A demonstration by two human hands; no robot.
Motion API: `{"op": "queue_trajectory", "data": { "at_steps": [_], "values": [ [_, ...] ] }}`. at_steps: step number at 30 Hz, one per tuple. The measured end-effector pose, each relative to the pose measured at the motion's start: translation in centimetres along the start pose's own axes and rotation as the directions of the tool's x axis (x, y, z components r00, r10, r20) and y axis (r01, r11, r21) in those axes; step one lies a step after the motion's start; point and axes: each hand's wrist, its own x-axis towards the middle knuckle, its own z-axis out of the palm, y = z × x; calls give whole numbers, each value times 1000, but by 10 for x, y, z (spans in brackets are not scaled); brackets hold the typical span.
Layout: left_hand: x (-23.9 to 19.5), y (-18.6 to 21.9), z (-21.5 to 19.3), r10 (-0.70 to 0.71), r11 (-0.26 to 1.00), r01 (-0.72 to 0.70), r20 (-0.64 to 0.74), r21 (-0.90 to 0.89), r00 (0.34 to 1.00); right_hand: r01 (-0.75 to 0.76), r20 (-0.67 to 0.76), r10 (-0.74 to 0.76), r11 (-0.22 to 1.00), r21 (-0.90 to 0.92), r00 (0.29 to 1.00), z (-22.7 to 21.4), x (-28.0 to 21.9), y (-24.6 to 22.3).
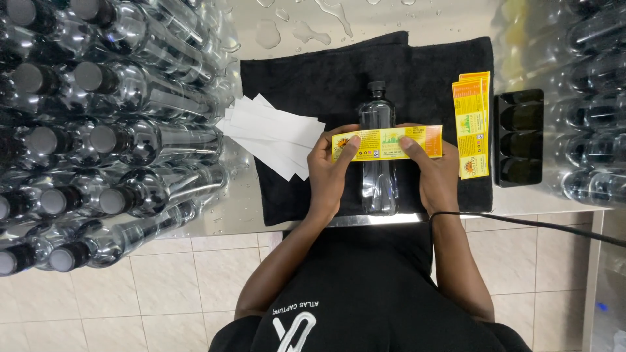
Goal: The person repeatedly picks up clear plastic bottles from a stack, peels a yellow label from a sheet, and wraps it around the bottle. They smooth the label onto the bottle and place it into a black plastic tray. This process is repeated for multiple bottles.
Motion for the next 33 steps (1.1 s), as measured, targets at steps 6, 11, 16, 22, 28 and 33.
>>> {"op": "queue_trajectory", "data": {
  "at_steps": [6, 11, 16, 22, 28, 33],
  "values": [
    [1, 0, -2, -6, 1000, 6, 4, 11, 1000, 14, 18, -13, 997, -76, 1000, -2, 0, 2],
    [1, -2, -3, -8, 1000, 8, 6, 21, 1000, 30, 20, -29, 997, -74, 999, 0, -2, 2],
    [2, 0, -2, -17, 999, 17, 6, 39, 1000, 22, 13, -22, 996, -81, 1000, -4, -1, 7],
    [3, -1, -3, -17, 999, 16, 3, 40, 1000, 21, 12, -20, 997, -74, 1000, -5, 1, 12],
    [3, -2, -3, -2, 999, 2, 2, 50, 1000, 26, 5, -26, 997, -70, 1000, -5, 5, 17],
    [4, -4, -2, -1, 997, 0, 3, 72, 1000, 41, 3, -41, 995, -88, 999, 1, 1, 1]
  ]
}}
